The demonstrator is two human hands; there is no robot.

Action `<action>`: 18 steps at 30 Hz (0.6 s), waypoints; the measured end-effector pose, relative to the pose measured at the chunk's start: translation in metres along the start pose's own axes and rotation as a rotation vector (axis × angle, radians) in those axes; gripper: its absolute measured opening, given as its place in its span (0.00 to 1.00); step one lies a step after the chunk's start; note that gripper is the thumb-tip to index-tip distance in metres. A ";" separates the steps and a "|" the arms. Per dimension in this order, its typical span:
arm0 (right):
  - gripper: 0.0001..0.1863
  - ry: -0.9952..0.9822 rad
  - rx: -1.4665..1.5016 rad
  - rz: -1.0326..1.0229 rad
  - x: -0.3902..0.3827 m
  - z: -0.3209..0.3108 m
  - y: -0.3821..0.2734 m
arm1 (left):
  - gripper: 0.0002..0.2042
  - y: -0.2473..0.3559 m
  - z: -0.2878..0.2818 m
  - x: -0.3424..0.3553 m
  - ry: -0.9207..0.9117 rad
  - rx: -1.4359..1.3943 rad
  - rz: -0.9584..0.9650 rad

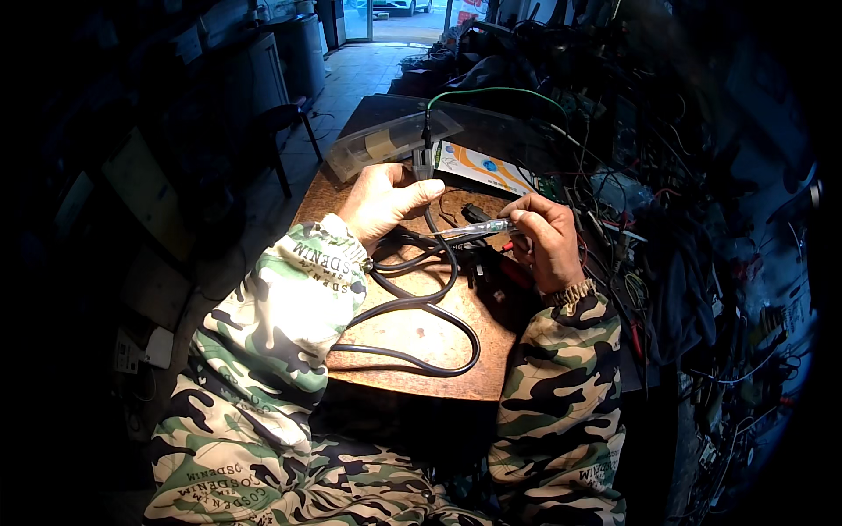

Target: The person tests a black power cord and plug using a test light. They connect the test light to the plug prongs and observe the indicator. The person also handles a product box and a small plastic bag on the cluttered workbench.

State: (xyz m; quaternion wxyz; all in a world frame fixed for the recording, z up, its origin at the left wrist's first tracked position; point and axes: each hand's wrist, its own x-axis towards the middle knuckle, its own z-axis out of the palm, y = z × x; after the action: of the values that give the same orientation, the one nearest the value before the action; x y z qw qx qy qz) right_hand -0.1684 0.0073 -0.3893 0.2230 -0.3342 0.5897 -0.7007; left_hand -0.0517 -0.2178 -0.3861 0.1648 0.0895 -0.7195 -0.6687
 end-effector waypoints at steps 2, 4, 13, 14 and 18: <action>0.08 0.000 -0.017 -0.002 0.000 0.001 0.000 | 0.21 0.001 0.002 -0.001 0.031 0.038 0.041; 0.08 0.012 -0.020 -0.004 -0.001 0.002 0.000 | 0.21 0.002 0.003 -0.002 0.052 0.088 0.057; 0.08 0.052 0.005 -0.065 -0.001 0.005 -0.004 | 0.20 0.009 0.009 -0.005 0.121 0.196 0.086; 0.08 0.060 0.000 -0.070 -0.001 0.006 -0.004 | 0.20 0.009 0.009 -0.005 0.137 0.191 0.092; 0.08 0.072 -0.002 -0.084 -0.002 0.004 -0.003 | 0.20 0.013 0.009 -0.006 0.134 0.253 0.075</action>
State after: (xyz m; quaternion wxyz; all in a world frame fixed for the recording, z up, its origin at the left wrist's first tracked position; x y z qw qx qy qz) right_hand -0.1641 0.0065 -0.3867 0.1714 -0.3333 0.5835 -0.7204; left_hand -0.0480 -0.2059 -0.3745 0.2247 0.1268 -0.7883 -0.5586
